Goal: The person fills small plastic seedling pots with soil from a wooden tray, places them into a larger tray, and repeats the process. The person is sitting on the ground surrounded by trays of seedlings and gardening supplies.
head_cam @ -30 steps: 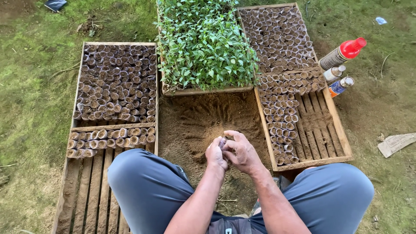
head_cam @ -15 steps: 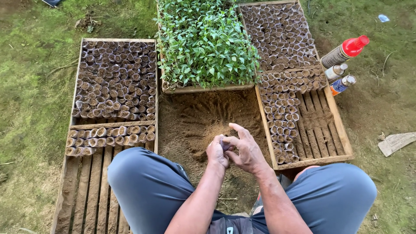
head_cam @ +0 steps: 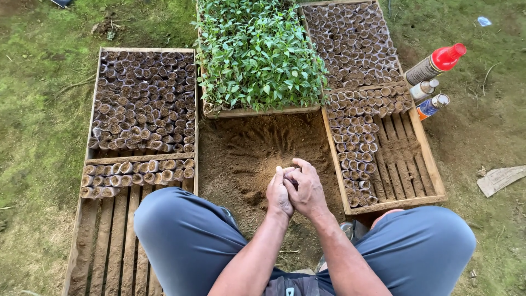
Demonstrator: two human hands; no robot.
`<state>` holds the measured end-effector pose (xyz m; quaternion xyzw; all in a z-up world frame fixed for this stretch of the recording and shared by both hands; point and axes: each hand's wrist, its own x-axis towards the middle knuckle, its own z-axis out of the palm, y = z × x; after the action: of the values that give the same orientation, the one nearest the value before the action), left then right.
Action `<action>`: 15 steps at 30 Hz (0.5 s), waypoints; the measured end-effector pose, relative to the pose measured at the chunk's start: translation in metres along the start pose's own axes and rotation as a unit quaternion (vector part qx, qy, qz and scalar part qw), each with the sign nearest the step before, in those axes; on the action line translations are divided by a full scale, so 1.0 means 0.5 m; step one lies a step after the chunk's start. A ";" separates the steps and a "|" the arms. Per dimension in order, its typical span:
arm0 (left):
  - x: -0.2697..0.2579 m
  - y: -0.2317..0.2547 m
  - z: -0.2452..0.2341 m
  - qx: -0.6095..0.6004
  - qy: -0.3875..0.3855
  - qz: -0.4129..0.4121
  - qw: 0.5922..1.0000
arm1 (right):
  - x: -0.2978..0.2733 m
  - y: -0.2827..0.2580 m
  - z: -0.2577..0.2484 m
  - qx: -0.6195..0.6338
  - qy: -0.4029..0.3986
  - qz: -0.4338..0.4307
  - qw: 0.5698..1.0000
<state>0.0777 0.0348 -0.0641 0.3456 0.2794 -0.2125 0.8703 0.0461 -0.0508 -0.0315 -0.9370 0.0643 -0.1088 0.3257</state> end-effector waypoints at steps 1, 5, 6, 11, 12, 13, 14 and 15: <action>0.003 0.001 -0.001 0.000 0.000 0.000 1.000 | 0.001 -0.002 -0.007 0.000 0.000 0.000 1.000; -0.006 0.015 0.006 0.009 0.046 -0.004 0.999 | 0.003 0.001 -0.025 -0.003 -0.059 -0.038 0.998; -0.013 0.022 0.012 0.007 0.059 0.002 0.998 | 0.004 0.004 -0.027 -0.013 -0.076 -0.047 0.996; 0.007 -0.009 -0.002 -0.010 0.057 0.009 0.998 | 0.000 0.042 0.020 -0.048 -0.030 -0.043 0.997; 0.010 -0.012 -0.003 -0.035 0.054 0.006 0.998 | -0.001 0.048 0.033 -0.070 -0.002 -0.038 0.997; -0.004 -0.004 0.008 -0.035 0.054 0.006 0.998 | 0.000 0.051 0.036 -0.070 -0.002 -0.038 0.997; -0.018 0.006 0.018 -0.050 0.055 0.011 0.997 | 0.000 0.052 0.040 -0.084 0.008 -0.032 0.996; -0.032 0.015 0.028 -0.065 0.057 0.015 0.996 | 0.001 0.054 0.044 -0.098 0.018 -0.026 0.995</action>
<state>0.0747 0.0327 -0.0417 0.3040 0.3363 -0.1605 0.8768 0.0503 -0.0590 -0.0651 -0.9637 0.0559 -0.1271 0.2279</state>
